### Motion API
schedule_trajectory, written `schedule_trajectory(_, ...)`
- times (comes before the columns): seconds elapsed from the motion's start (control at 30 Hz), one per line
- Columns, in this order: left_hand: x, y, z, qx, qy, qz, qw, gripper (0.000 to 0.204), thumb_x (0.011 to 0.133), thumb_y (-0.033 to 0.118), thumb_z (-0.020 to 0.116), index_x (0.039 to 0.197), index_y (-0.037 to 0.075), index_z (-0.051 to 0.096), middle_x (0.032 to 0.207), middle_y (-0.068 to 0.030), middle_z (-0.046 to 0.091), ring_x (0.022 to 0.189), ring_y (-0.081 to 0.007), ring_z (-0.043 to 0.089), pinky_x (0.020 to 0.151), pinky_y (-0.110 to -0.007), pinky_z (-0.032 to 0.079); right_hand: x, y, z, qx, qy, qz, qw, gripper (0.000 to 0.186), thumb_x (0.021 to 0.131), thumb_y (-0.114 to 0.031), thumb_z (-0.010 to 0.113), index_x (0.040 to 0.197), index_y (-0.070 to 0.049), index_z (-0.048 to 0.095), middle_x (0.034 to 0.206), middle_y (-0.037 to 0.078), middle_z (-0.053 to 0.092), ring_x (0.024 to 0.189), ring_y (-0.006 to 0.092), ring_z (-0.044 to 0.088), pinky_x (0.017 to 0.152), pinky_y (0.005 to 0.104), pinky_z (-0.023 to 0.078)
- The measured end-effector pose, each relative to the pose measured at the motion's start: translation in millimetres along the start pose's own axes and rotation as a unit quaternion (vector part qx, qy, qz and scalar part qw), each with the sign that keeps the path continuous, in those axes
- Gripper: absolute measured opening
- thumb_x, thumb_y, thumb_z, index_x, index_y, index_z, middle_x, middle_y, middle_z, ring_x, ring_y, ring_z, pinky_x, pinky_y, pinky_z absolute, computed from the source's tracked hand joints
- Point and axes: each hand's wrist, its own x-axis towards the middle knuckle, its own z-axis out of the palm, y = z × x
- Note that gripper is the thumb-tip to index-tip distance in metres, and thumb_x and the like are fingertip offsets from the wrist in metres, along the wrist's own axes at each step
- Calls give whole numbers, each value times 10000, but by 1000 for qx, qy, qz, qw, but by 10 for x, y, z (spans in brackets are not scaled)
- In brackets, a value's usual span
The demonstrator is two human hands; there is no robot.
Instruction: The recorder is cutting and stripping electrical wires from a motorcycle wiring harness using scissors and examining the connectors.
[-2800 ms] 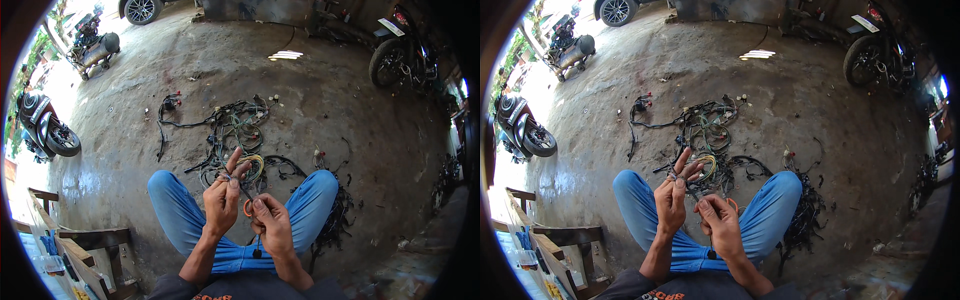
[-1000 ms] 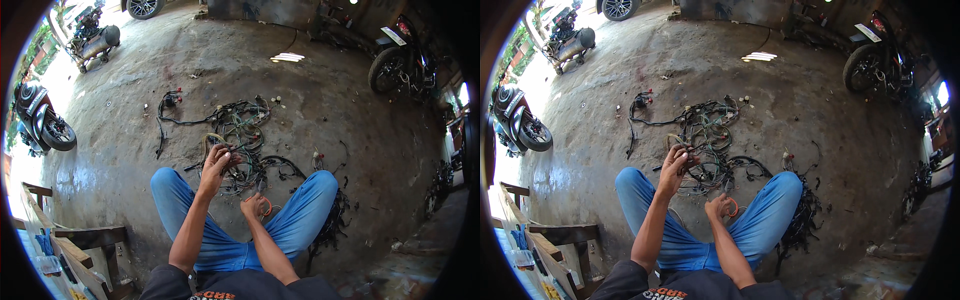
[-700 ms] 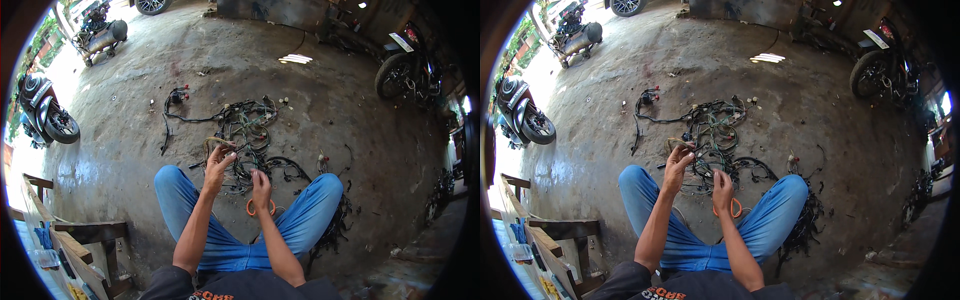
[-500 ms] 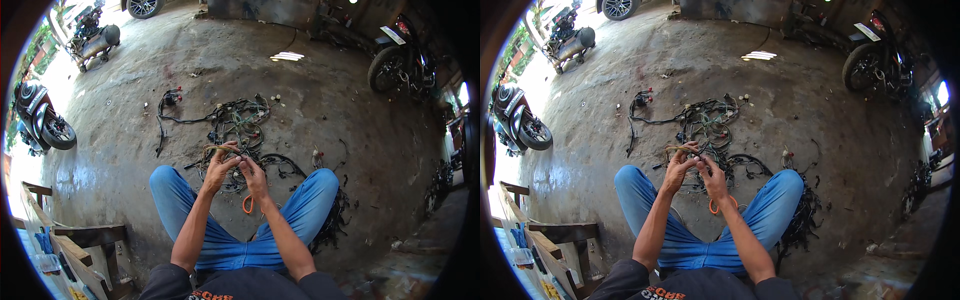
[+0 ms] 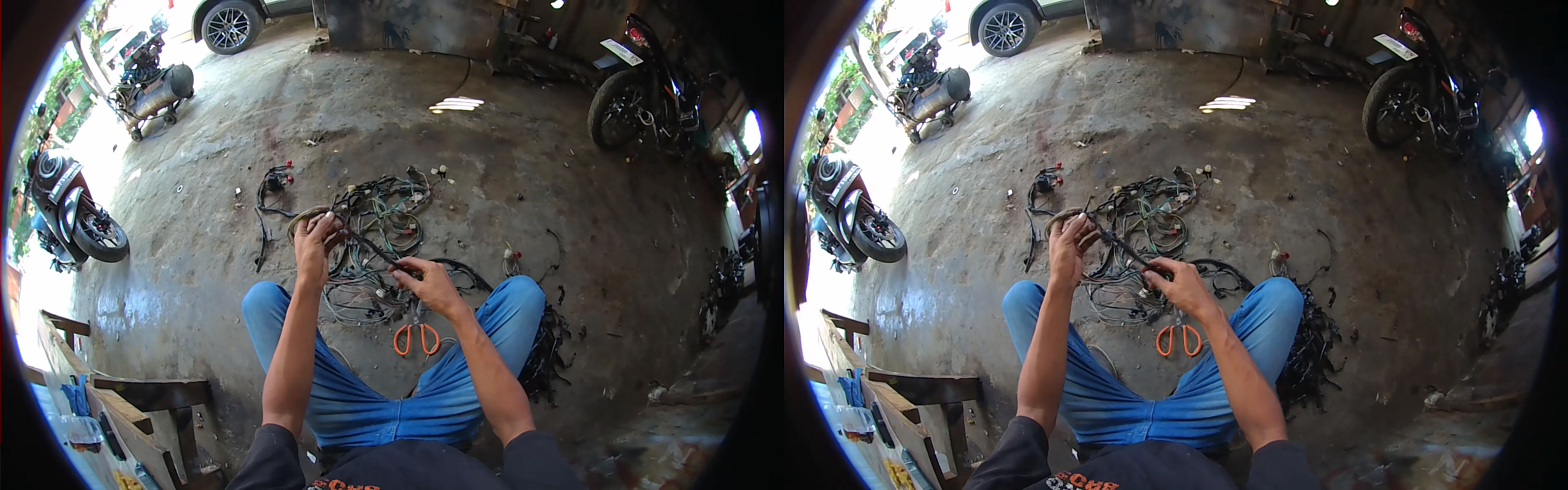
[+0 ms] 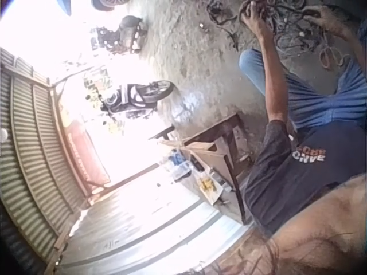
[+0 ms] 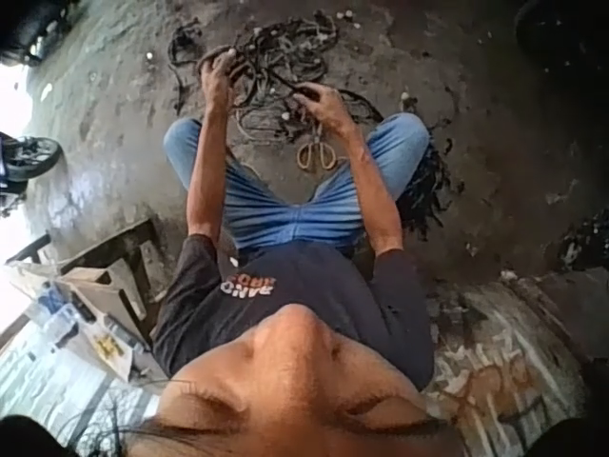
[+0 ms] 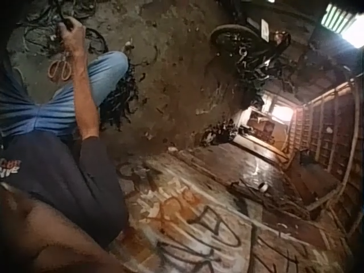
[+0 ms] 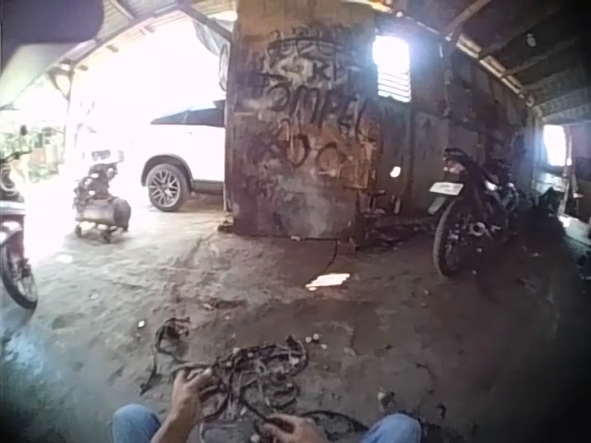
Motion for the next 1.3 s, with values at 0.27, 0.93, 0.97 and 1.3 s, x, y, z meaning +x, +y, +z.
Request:
schedule_trajectory(0.27, 387, -4, -43, 42, -14, -63, 997, 213, 960, 135, 649, 1109, 19, 551, 1044, -131, 681, 931, -222, 708, 759, -340, 630, -19, 171, -248, 187, 22, 92, 978, 233, 991, -188, 636, 1128, -1, 662, 888, 40, 677, 658, 78, 606, 585, 240, 507)
schedule_trajectory(0.93, -730, -502, 152, 176, -352, -362, 845, 512, 1071, 383, 456, 1378, -24, 506, 1014, -55, 625, 841, -164, 631, 778, -294, 562, 214, 670, 348, 167, 188, 120, 960, 334, 929, -288, 697, 1188, -79, 724, 863, 81, 734, 777, 124, 661, 689, 284, 506)
schedule_trajectory(0.97, -755, -489, 130, 161, -338, -348, 859, 423, 1074, 341, 470, 1348, 23, 522, 849, 20, 497, 705, -96, 477, 659, -254, 492, 219, 720, 345, 205, 225, 137, 943, 296, 939, -327, 677, 1104, -91, 745, 967, 123, 738, 815, 204, 689, 699, 356, 523)
schedule_trajectory(1.3, -1097, -947, -51, -23, -12, -355, 935, 204, 1092, 262, 398, 1180, 105, 495, 807, 2, 480, 557, -74, 340, 473, -234, 303, -427, 2053, 1692, -391, 52, 485, 781, 699, 921, -233, 611, 1500, -46, 267, 1239, 273, 630, 1036, 416, 668, 862, 454, 546)
